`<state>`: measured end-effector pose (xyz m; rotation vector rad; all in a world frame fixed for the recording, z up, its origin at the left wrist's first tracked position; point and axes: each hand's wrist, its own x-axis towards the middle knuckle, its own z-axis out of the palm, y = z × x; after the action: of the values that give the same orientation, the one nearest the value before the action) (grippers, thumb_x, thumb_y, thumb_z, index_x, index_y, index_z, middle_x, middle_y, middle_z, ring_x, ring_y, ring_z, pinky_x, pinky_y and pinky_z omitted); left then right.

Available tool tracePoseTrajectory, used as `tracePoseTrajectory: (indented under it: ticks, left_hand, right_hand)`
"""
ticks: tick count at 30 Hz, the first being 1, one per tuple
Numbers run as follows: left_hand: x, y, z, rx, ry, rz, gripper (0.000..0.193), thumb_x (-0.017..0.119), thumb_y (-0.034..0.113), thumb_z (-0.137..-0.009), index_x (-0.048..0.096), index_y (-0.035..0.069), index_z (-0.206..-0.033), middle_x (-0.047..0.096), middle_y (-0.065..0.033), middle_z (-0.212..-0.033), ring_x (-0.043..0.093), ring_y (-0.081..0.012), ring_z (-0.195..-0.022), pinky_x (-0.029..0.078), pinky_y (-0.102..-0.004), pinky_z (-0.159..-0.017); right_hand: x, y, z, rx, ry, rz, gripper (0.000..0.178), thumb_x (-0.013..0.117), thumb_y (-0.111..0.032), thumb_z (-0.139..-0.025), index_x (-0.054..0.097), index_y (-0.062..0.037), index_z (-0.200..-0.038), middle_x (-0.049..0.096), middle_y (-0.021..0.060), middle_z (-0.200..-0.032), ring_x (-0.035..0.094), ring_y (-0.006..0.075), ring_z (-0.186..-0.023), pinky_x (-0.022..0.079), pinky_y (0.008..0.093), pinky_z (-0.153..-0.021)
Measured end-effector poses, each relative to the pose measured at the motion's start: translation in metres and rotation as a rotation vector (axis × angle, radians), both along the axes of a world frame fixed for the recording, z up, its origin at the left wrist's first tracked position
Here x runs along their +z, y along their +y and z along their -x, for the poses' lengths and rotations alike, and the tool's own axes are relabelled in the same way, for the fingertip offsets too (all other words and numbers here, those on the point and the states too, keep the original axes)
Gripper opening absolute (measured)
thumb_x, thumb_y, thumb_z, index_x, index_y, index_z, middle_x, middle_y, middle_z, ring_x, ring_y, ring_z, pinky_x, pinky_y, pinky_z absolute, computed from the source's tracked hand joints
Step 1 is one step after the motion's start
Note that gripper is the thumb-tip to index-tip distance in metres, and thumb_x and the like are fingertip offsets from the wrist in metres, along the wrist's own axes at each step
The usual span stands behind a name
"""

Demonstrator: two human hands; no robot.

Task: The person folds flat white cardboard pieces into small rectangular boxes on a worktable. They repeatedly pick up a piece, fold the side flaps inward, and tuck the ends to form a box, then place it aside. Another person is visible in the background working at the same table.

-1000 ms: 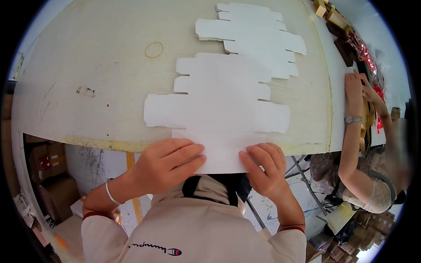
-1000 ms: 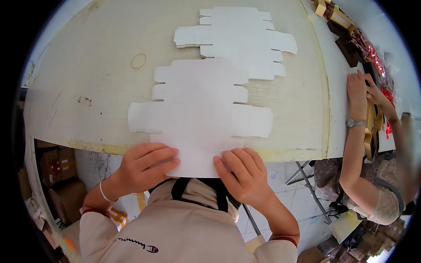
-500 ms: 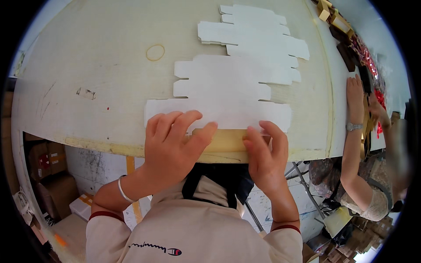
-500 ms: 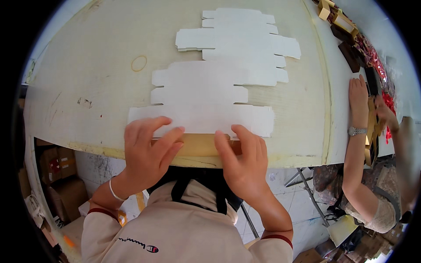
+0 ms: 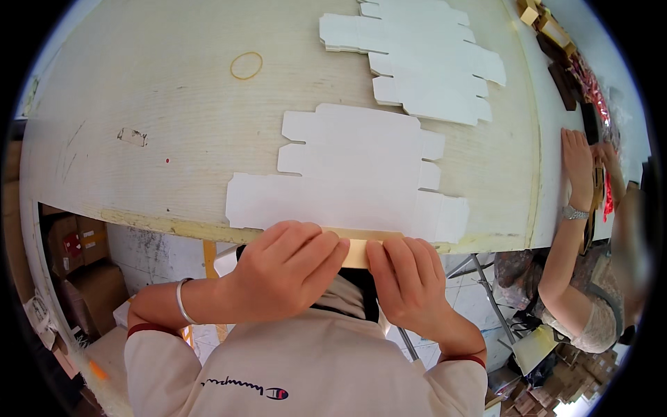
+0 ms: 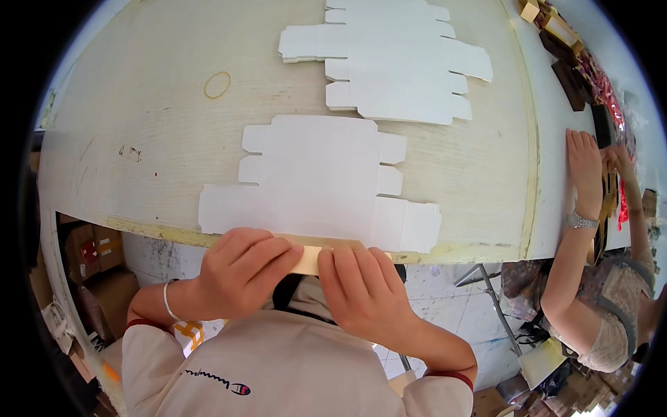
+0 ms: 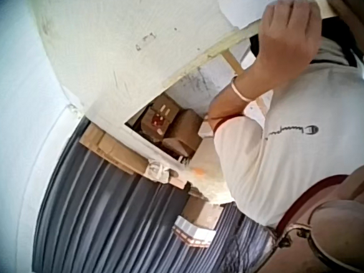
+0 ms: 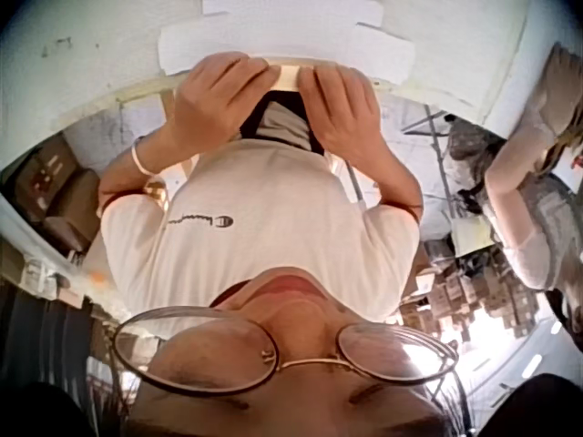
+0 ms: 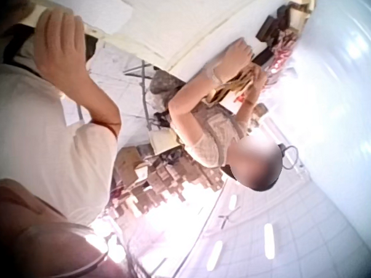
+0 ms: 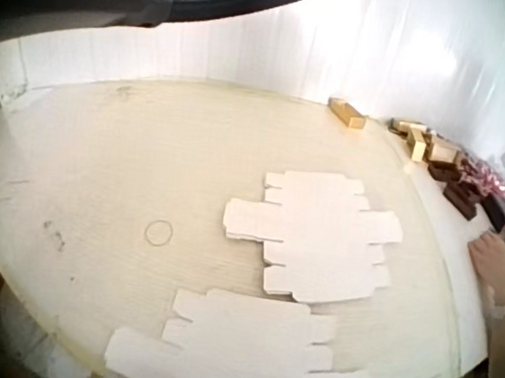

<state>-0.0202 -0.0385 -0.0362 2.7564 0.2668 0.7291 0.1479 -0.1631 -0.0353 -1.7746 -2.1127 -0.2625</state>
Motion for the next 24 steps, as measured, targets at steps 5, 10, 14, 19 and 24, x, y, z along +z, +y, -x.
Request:
tracePoseTrajectory:
  ticks: [5,10,14,19,24]
  left_hand:
    - [0.002,0.011,-0.012,0.088,0.021,0.29,0.015,0.068,-0.001,-0.067,0.064,0.005,-0.08,0.055,-0.0036,-0.074,0.051,-0.021,-0.06,0.041,-0.0306,-0.048]
    - [0.004,0.006,-0.011,0.115,0.137,0.09,0.018,0.063,0.007,-0.067,0.061,0.007,-0.085,0.05,-0.0048,-0.081,0.051,-0.0198,-0.076,0.043,-0.0329,-0.067]
    - [0.007,0.008,-0.021,0.209,0.116,-0.055,0.018,0.067,0.007,-0.075,0.062,0.008,-0.092,0.05,-0.0075,-0.098,0.047,-0.0268,-0.092,0.035,-0.0411,-0.081]
    - [0.027,-0.003,0.007,0.309,0.107,0.08,0.03,0.067,0.027,-0.083,0.066,0.01,-0.108,0.05,-0.0061,-0.089,0.05,-0.0249,-0.083,0.041,-0.0386,-0.073]
    - [0.043,0.035,0.037,0.212,0.163,0.368,0.019,0.063,0.018,-0.085,0.065,0.006,-0.1,0.054,-0.0108,-0.083,0.056,-0.0295,-0.077,0.045,-0.0374,-0.063]
  right_hand:
    - [0.01,0.028,-0.022,0.08,0.363,0.251,0.018,0.06,-0.001,-0.067,0.052,-0.0023,-0.084,0.043,0.0083,-0.074,0.044,0.0237,-0.065,0.037,0.0346,-0.057]
    - [0.011,0.026,-0.015,0.035,0.329,0.266,0.018,0.061,0.001,-0.066,0.05,-0.0035,-0.078,0.044,0.0084,-0.075,0.047,0.0233,-0.065,0.039,0.0339,-0.054]
    - [0.012,0.026,-0.002,-0.076,0.31,0.26,0.018,0.062,0.0,-0.068,0.05,-0.0033,-0.081,0.046,0.0095,-0.075,0.05,0.025,-0.065,0.042,0.0355,-0.052]
    - [0.021,0.025,0.036,-0.048,0.741,0.343,0.038,0.063,-0.001,-0.075,0.051,0.0012,-0.11,0.056,0.0145,-0.09,0.06,0.031,-0.081,0.049,0.0385,-0.061]
    - [0.029,0.032,0.046,0.128,1.216,0.369,0.058,0.07,-0.007,-0.075,0.052,-0.0017,-0.13,0.058,0.0204,-0.12,0.06,0.0299,-0.103,0.05,0.0392,-0.083]
